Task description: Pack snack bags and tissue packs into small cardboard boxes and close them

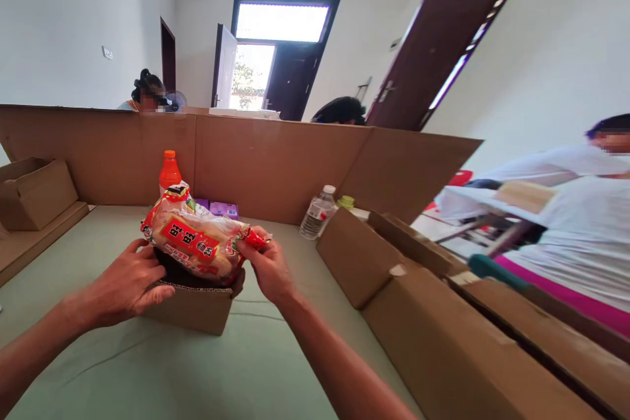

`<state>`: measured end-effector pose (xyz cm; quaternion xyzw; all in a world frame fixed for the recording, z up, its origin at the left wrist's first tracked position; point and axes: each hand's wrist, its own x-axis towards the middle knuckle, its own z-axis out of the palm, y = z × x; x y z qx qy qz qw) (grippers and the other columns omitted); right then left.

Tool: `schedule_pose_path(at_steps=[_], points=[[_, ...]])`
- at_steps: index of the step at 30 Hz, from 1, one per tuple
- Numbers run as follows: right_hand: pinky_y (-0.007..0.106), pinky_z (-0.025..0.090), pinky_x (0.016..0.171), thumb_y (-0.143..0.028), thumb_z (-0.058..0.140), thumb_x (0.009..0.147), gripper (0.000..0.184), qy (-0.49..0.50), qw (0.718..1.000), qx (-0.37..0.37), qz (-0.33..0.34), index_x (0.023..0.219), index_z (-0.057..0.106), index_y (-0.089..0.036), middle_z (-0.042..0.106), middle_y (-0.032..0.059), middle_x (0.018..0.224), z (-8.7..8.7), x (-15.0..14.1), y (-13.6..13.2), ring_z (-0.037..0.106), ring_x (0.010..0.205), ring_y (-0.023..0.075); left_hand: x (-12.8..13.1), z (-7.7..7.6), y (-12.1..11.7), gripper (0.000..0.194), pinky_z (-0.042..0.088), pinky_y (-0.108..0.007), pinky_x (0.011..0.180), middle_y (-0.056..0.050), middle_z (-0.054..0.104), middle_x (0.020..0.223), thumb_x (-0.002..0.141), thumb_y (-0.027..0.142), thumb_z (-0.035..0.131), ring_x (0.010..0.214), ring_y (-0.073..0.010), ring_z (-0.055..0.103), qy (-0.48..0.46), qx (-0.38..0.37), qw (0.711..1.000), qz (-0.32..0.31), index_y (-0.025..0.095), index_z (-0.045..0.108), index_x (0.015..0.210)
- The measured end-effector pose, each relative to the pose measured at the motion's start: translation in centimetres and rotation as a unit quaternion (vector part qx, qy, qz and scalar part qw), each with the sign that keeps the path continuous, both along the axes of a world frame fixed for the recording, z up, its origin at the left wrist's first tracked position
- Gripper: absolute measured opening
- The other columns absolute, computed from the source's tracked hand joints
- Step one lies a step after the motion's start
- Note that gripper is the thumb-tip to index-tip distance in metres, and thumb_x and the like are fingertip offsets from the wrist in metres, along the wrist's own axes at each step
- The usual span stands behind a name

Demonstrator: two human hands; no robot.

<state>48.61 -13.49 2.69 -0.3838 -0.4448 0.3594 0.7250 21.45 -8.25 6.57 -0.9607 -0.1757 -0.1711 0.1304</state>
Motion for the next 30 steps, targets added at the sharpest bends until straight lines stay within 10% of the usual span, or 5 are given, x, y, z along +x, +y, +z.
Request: schedule_pose_path(at_steps=[10, 14, 20, 25, 30], points=[[0.026, 0.046, 0.060, -0.052, 0.075, 0.076, 0.034, -0.307, 0.948, -0.060, 0.063, 0.074, 0.062, -0.020, 0.065, 0.0005, 0.071, 1.9, 2.6, -1.5, 0.057, 0.062, 0.0147, -2.4, -2.7, -0.7, 0.056, 0.041, -0.057, 0.095, -0.011, 0.069, 0.080, 0.100, 0.056, 0.035, 0.084, -0.0281, 0.058, -0.103, 0.026, 0.989, 0.105, 0.017, 0.067, 0.075], [0.025, 0.040, 0.059, -0.034, 0.060, 0.082, 0.016, -0.534, 0.835, -0.114, 0.069, 0.077, 0.065, -0.019, 0.063, -0.0007, 0.068, 2.3, 1.1, -0.9, 0.054, 0.062, 0.0141, -2.3, -3.5, -0.7, 0.055, 0.044, -0.053, 0.091, -0.008, 0.065, 0.077, 0.099, 0.059, 0.038, 0.079, -0.0254, 0.056, -0.108, 0.015, 0.988, 0.108, 0.017, 0.065, 0.075], [0.031, 0.043, 0.071, -0.019, 0.059, 0.080, 0.024, -0.781, 0.574, -0.234, 0.082, 0.101, 0.070, -0.022, 0.074, 0.0080, 0.095, 3.5, -2.5, -0.4, 0.067, 0.085, 0.0242, -2.3, -3.7, -0.5, 0.049, 0.042, -0.053, 0.095, -0.005, 0.063, 0.078, 0.097, 0.059, 0.043, 0.079, -0.0237, 0.058, -0.105, -0.022, 0.991, 0.079, 0.018, 0.064, 0.080], [0.037, 0.044, 0.096, -0.024, 0.060, 0.086, 0.045, -0.771, 0.619, -0.143, 0.043, 0.131, 0.064, -0.021, 0.067, 0.0130, 0.128, 5.2, -3.2, -1.0, 0.061, 0.117, 0.0291, -2.8, -4.1, -0.3, 0.026, 0.048, -0.047, 0.088, -0.007, 0.066, 0.087, 0.088, 0.043, 0.064, 0.084, -0.0251, 0.060, -0.113, -0.061, 0.991, 0.040, 0.017, 0.066, 0.089], [0.031, 0.046, 0.073, -0.010, 0.051, 0.086, 0.031, -0.819, 0.513, -0.200, 0.163, 0.101, 0.077, -0.020, 0.077, 0.0104, 0.100, 4.7, -4.5, 0.7, 0.071, 0.092, 0.0262, -2.5, -4.1, -0.5, 0.013, 0.047, -0.034, 0.069, -0.003, 0.064, 0.073, 0.081, 0.010, 0.058, 0.071, -0.0199, 0.058, -0.142, -0.027, 0.989, 0.015, 0.020, 0.063, 0.076]])
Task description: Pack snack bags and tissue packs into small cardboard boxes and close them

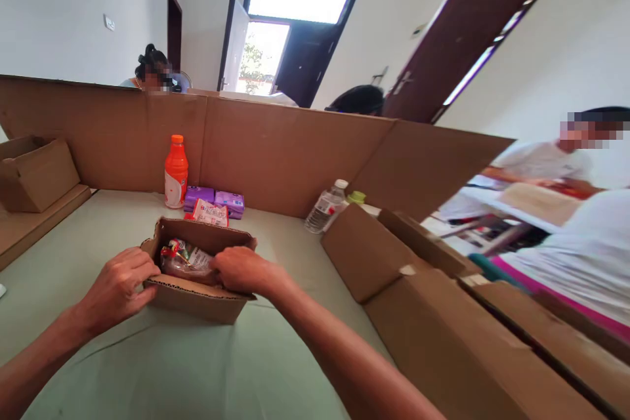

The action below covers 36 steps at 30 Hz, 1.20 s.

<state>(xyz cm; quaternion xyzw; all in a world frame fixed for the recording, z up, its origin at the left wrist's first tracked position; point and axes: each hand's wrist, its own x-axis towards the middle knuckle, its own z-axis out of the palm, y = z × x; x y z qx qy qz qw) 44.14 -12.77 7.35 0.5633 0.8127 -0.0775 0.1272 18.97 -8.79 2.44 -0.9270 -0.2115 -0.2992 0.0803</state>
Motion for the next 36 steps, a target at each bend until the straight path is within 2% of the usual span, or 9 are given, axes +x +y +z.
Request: schedule_pose_path(at_steps=[5, 10, 13, 16, 21, 25, 28, 32, 36], points=[[0.033, 0.044, 0.083, -0.013, 0.057, 0.085, 0.031, 0.018, 0.998, 0.053, 0.004, 0.109, 0.076, -0.019, 0.074, 0.0125, 0.112, 0.4, 0.3, -0.1, 0.066, 0.107, 0.0282, 0.0, 0.4, -0.6, 0.014, 0.046, -0.036, 0.067, -0.001, 0.063, 0.069, 0.081, 0.008, 0.058, 0.067, -0.0191, 0.058, -0.002, 0.024, 0.999, -0.024, 0.020, 0.061, 0.073], [0.030, 0.044, 0.073, -0.012, 0.051, 0.087, 0.029, 0.013, 0.998, 0.057, -0.010, 0.093, 0.078, -0.020, 0.078, 0.0101, 0.096, 1.4, -0.3, -1.5, 0.071, 0.089, 0.0240, -0.2, -0.3, -1.0, 0.018, 0.053, -0.044, 0.090, -0.008, 0.070, 0.099, 0.082, 0.004, 0.059, 0.103, -0.0261, 0.063, -0.086, 0.016, 0.995, -0.041, 0.020, 0.064, 0.088], [0.031, 0.044, 0.066, -0.013, 0.053, 0.086, 0.027, -0.028, 0.999, 0.009, -0.015, 0.091, 0.079, -0.016, 0.078, 0.0161, 0.094, 1.5, -1.7, -0.3, 0.072, 0.086, 0.0271, 0.5, -1.4, -1.6, 0.024, 0.048, -0.055, 0.104, -0.014, 0.047, 0.146, 0.081, 0.004, 0.062, 0.135, -0.0355, 0.046, -0.155, 0.032, 0.987, 0.003, 0.021, 0.065, 0.098], [0.030, 0.044, 0.064, -0.017, 0.058, 0.084, 0.022, -0.016, 1.000, -0.005, -0.006, 0.090, 0.079, -0.015, 0.078, 0.0160, 0.095, 1.5, -2.3, 1.0, 0.073, 0.085, 0.0271, 1.1, -2.5, -2.2, 0.028, 0.045, -0.060, 0.108, -0.012, 0.022, 0.162, 0.083, 0.007, 0.063, 0.145, -0.0388, 0.034, -0.206, -0.015, 0.978, 0.041, 0.023, 0.063, 0.106], [0.028, 0.045, 0.071, -0.018, 0.048, 0.092, 0.031, 0.061, 0.996, 0.066, -0.011, 0.103, 0.077, -0.023, 0.078, 0.0073, 0.100, 2.4, 0.2, -1.1, 0.071, 0.091, 0.0225, 1.0, -2.8, -2.2, 0.022, 0.054, -0.047, 0.102, -0.016, 0.051, 0.143, 0.089, 0.013, 0.058, 0.128, -0.0286, 0.058, -0.193, -0.076, 0.978, 0.017, 0.021, 0.058, 0.110], [0.031, 0.049, 0.078, -0.029, 0.048, 0.094, 0.030, 0.244, 0.942, 0.214, -0.087, 0.101, 0.077, -0.025, 0.078, 0.0042, 0.098, 2.2, 4.4, -4.4, 0.070, 0.087, 0.0213, 0.5, -1.8, -1.7, 0.027, 0.055, -0.043, 0.100, -0.014, 0.066, 0.126, 0.090, 0.016, 0.059, 0.118, -0.0254, 0.065, -0.167, -0.082, 0.983, -0.010, 0.021, 0.057, 0.117], [0.036, 0.052, 0.084, -0.030, 0.051, 0.091, 0.029, 0.312, 0.919, 0.225, -0.092, 0.101, 0.077, -0.025, 0.078, 0.0044, 0.103, 1.0, 6.8, -5.3, 0.070, 0.092, 0.0233, 0.4, -1.5, -1.8, 0.024, 0.057, -0.040, 0.096, -0.012, 0.070, 0.120, 0.089, 0.015, 0.060, 0.111, -0.0236, 0.068, -0.174, -0.062, 0.983, -0.021, 0.021, 0.060, 0.112], [0.045, 0.044, 0.108, -0.032, 0.049, 0.094, 0.034, 0.346, 0.917, 0.196, -0.031, 0.117, 0.073, -0.026, 0.071, 0.0057, 0.127, -0.2, 7.4, -3.4, 0.061, 0.124, 0.0262, 0.6, -1.9, -2.4, 0.015, 0.057, -0.041, 0.095, -0.013, 0.067, 0.128, 0.089, 0.013, 0.058, 0.115, -0.0245, 0.066, -0.188, -0.046, 0.981, -0.005, 0.021, 0.063, 0.101], [0.047, 0.039, 0.114, -0.043, 0.047, 0.097, 0.043, 0.337, 0.928, 0.156, -0.040, 0.128, 0.068, -0.022, 0.064, 0.0088, 0.138, -0.6, 6.8, -0.1, 0.052, 0.135, 0.0281, 0.7, -1.8, -2.6, 0.017, 0.058, -0.040, 0.092, -0.011, 0.073, 0.119, 0.088, 0.012, 0.059, 0.110, -0.0234, 0.069, -0.194, -0.060, 0.979, -0.008, 0.022, 0.062, 0.101]])
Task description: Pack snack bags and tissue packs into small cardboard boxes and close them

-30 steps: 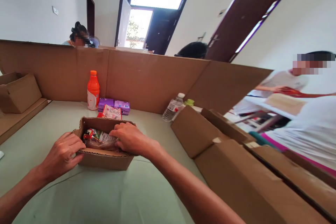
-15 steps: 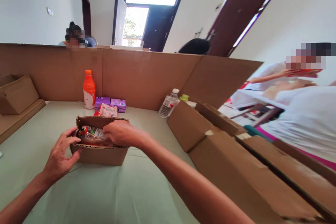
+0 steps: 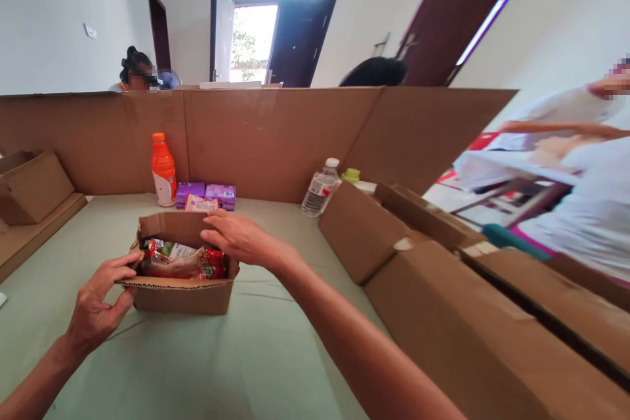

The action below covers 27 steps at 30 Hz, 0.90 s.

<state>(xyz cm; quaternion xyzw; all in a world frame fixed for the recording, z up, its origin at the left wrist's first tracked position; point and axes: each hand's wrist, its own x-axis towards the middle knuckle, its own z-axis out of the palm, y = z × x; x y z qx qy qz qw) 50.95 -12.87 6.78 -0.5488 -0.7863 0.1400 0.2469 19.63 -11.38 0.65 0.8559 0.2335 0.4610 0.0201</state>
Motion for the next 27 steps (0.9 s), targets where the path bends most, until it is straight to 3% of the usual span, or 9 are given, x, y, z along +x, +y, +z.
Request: schedule_pose_path(at_steps=[4, 9, 13, 17, 20, 23, 27], points=[[0.048, 0.036, 0.117, -0.051, 0.042, 0.098, 0.049, 0.089, 0.996, -0.019, 0.011, 0.128, 0.067, -0.023, 0.062, 0.0085, 0.140, -1.1, 1.2, 0.5, 0.053, 0.134, 0.0266, -0.4, 0.8, 0.5, 0.018, 0.059, -0.037, 0.090, -0.008, 0.076, 0.110, 0.088, 0.011, 0.059, 0.105, -0.0216, 0.072, 0.023, -0.023, 0.999, -0.030, 0.023, 0.063, 0.101], [0.050, 0.042, 0.112, -0.054, 0.061, 0.089, 0.052, 0.248, 0.968, -0.018, -0.003, 0.134, 0.064, -0.029, 0.056, 0.0073, 0.147, -3.1, 3.5, -2.7, 0.051, 0.136, 0.0288, -0.5, 1.8, 1.4, 0.030, 0.058, -0.033, 0.089, -0.004, 0.078, 0.105, 0.090, 0.022, 0.061, 0.099, -0.0191, 0.073, 0.036, -0.118, 0.992, 0.005, 0.024, 0.059, 0.120], [0.045, 0.049, 0.106, -0.047, 0.065, 0.088, 0.047, 0.283, 0.959, -0.007, 0.031, 0.131, 0.065, -0.029, 0.057, 0.0075, 0.147, -3.6, 3.6, -3.4, 0.054, 0.133, 0.0269, -0.2, 2.7, 1.8, 0.018, 0.058, -0.033, 0.083, -0.006, 0.075, 0.108, 0.088, 0.021, 0.060, 0.100, -0.0206, 0.071, 0.071, -0.131, 0.988, -0.028, 0.023, 0.065, 0.105], [0.047, 0.046, 0.109, -0.049, 0.063, 0.090, 0.043, 0.214, 0.975, -0.001, 0.056, 0.127, 0.067, -0.027, 0.060, 0.0084, 0.143, -3.4, 2.4, -2.0, 0.053, 0.134, 0.0262, -0.5, 2.8, 1.3, 0.012, 0.054, -0.041, 0.096, -0.010, 0.068, 0.127, 0.085, 0.016, 0.060, 0.121, -0.0260, 0.062, 0.097, -0.088, 0.991, -0.025, 0.023, 0.065, 0.094], [0.051, 0.043, 0.109, -0.049, 0.058, 0.093, 0.043, 0.103, 0.992, -0.001, 0.075, 0.127, 0.067, -0.024, 0.065, 0.0097, 0.135, -3.0, 0.9, -0.7, 0.057, 0.128, 0.0276, -1.0, 2.2, 0.2, 0.024, 0.054, -0.040, 0.098, -0.011, 0.064, 0.132, 0.084, 0.008, 0.055, 0.123, -0.0241, 0.060, 0.119, -0.072, 0.990, -0.038, 0.023, 0.063, 0.102], [0.053, 0.043, 0.106, -0.042, 0.056, 0.095, 0.045, -0.024, 0.996, -0.010, 0.085, 0.134, 0.062, -0.022, 0.061, 0.0110, 0.141, -2.1, -0.6, 0.5, 0.058, 0.126, 0.0307, -1.3, 1.3, -0.8, 0.037, 0.051, -0.041, 0.104, -0.012, 0.056, 0.141, 0.083, 0.004, 0.050, 0.130, -0.0240, 0.054, 0.117, -0.054, 0.991, -0.026, 0.022, 0.061, 0.113], [0.049, 0.048, 0.098, -0.040, 0.058, 0.094, 0.044, -0.101, 0.993, 0.006, 0.067, 0.133, 0.061, -0.020, 0.056, 0.0116, 0.146, -1.0, -1.9, 2.0, 0.060, 0.121, 0.0325, -1.3, 0.5, -1.8, 0.043, 0.050, -0.043, 0.106, -0.012, 0.042, 0.154, 0.083, 0.004, 0.049, 0.137, -0.0263, 0.047, 0.112, -0.042, 0.993, 0.002, 0.022, 0.059, 0.120]])
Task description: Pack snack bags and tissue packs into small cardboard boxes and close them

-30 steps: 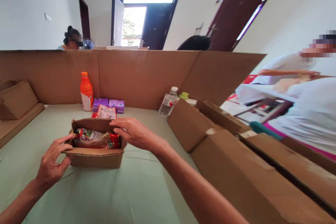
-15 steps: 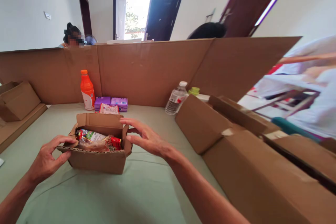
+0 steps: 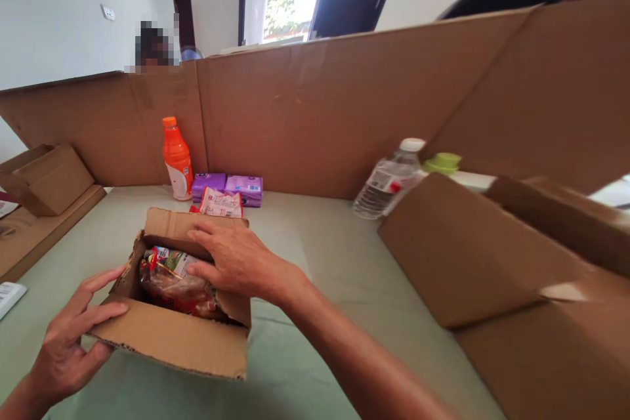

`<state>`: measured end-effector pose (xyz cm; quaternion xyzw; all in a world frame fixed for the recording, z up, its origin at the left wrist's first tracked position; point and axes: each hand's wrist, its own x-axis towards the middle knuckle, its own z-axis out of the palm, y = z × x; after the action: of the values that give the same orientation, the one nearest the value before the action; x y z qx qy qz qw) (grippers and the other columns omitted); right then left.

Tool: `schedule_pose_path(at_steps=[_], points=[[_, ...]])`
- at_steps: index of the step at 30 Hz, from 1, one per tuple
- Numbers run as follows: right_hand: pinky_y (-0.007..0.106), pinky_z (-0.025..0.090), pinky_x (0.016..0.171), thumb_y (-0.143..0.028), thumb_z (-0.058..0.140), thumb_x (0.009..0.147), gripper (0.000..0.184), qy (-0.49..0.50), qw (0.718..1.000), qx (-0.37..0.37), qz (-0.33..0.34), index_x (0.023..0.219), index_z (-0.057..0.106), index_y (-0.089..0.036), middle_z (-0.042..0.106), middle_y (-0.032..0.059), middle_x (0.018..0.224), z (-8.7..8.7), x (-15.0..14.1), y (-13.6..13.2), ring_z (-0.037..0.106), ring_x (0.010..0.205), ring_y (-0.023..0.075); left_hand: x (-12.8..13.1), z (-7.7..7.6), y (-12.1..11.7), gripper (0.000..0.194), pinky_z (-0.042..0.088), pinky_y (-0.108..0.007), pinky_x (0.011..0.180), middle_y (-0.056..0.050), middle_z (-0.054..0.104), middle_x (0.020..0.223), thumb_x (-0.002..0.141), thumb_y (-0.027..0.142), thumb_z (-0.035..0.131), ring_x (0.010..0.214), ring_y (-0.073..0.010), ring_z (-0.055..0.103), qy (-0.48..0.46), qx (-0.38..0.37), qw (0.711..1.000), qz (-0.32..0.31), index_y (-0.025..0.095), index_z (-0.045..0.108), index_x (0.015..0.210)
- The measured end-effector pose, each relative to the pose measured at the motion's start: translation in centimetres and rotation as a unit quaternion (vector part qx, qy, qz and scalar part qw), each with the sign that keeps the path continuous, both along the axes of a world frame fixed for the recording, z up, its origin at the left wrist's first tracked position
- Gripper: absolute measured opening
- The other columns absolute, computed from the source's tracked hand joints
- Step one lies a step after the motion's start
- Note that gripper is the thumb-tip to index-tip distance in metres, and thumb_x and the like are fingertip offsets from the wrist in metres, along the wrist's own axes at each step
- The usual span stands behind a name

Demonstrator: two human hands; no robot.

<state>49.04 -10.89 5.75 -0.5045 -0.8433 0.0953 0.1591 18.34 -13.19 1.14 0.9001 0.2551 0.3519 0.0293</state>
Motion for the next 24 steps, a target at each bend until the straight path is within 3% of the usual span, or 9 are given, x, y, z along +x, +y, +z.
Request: schedule_pose_path(at_steps=[3, 7, 10, 14, 20, 24], points=[[0.044, 0.049, 0.093, -0.039, 0.058, 0.094, 0.033, -0.010, 1.000, -0.001, -0.020, 0.118, 0.067, -0.018, 0.065, 0.0120, 0.132, 0.2, -0.4, 0.9, 0.062, 0.116, 0.0312, 0.2, -0.1, -0.1, 0.044, 0.050, -0.046, 0.106, -0.013, 0.042, 0.154, 0.082, 0.004, 0.050, 0.138, -0.0291, 0.047, 0.008, 0.016, 1.000, 0.007, 0.022, 0.060, 0.121], [0.042, 0.050, 0.093, -0.033, 0.058, 0.094, 0.025, 0.031, 0.999, -0.011, -0.017, 0.111, 0.070, -0.020, 0.070, 0.0099, 0.123, -0.3, 0.1, 1.3, 0.064, 0.113, 0.0288, 0.4, 0.2, 0.5, 0.041, 0.049, -0.049, 0.107, -0.014, 0.059, 0.140, 0.083, 0.008, 0.053, 0.132, -0.0300, 0.054, 0.018, 0.011, 1.000, -0.019, 0.021, 0.060, 0.121], [0.044, 0.049, 0.101, -0.033, 0.054, 0.096, 0.029, 0.152, 0.988, 0.008, 0.012, 0.117, 0.070, -0.022, 0.066, 0.0096, 0.132, -0.9, 2.1, 0.5, 0.058, 0.127, 0.0280, 0.4, 0.7, 0.8, 0.040, 0.051, -0.045, 0.106, -0.012, 0.067, 0.131, 0.086, 0.012, 0.054, 0.125, -0.0268, 0.061, 0.023, -0.018, 0.999, -0.012, 0.022, 0.059, 0.125], [0.047, 0.050, 0.103, -0.048, 0.061, 0.092, 0.041, 0.264, 0.963, -0.013, 0.051, 0.126, 0.067, -0.027, 0.055, 0.0095, 0.147, -2.1, 5.5, -1.5, 0.051, 0.135, 0.0289, 0.1, 1.0, 0.8, 0.048, 0.052, -0.035, 0.104, -0.007, 0.074, 0.120, 0.090, 0.023, 0.060, 0.117, -0.0225, 0.067, 0.014, -0.063, 0.996, 0.063, 0.026, 0.051, 0.137], [0.051, 0.042, 0.113, -0.037, 0.072, 0.088, 0.045, 0.187, 0.981, 0.006, 0.050, 0.131, 0.064, -0.026, 0.048, 0.0115, 0.154, -4.3, 5.1, -3.0, 0.046, 0.141, 0.0284, 0.6, 0.6, 1.2, 0.053, 0.049, -0.038, 0.103, -0.005, 0.076, 0.111, 0.095, 0.034, 0.059, 0.112, -0.0234, 0.068, -0.057, -0.136, 0.984, 0.102, 0.028, 0.044, 0.145], [0.052, 0.043, 0.112, -0.025, 0.074, 0.085, 0.053, 0.130, 0.990, 0.030, 0.055, 0.136, 0.059, -0.023, 0.047, 0.0138, 0.154, -4.3, 3.8, -2.9, 0.047, 0.140, 0.0294, 1.4, 0.7, 1.2, 0.051, 0.050, -0.040, 0.102, -0.004, 0.075, 0.105, 0.095, 0.034, 0.059, 0.104, -0.0228, 0.069, -0.072, -0.166, 0.976, 0.120, 0.028, 0.045, 0.144]])
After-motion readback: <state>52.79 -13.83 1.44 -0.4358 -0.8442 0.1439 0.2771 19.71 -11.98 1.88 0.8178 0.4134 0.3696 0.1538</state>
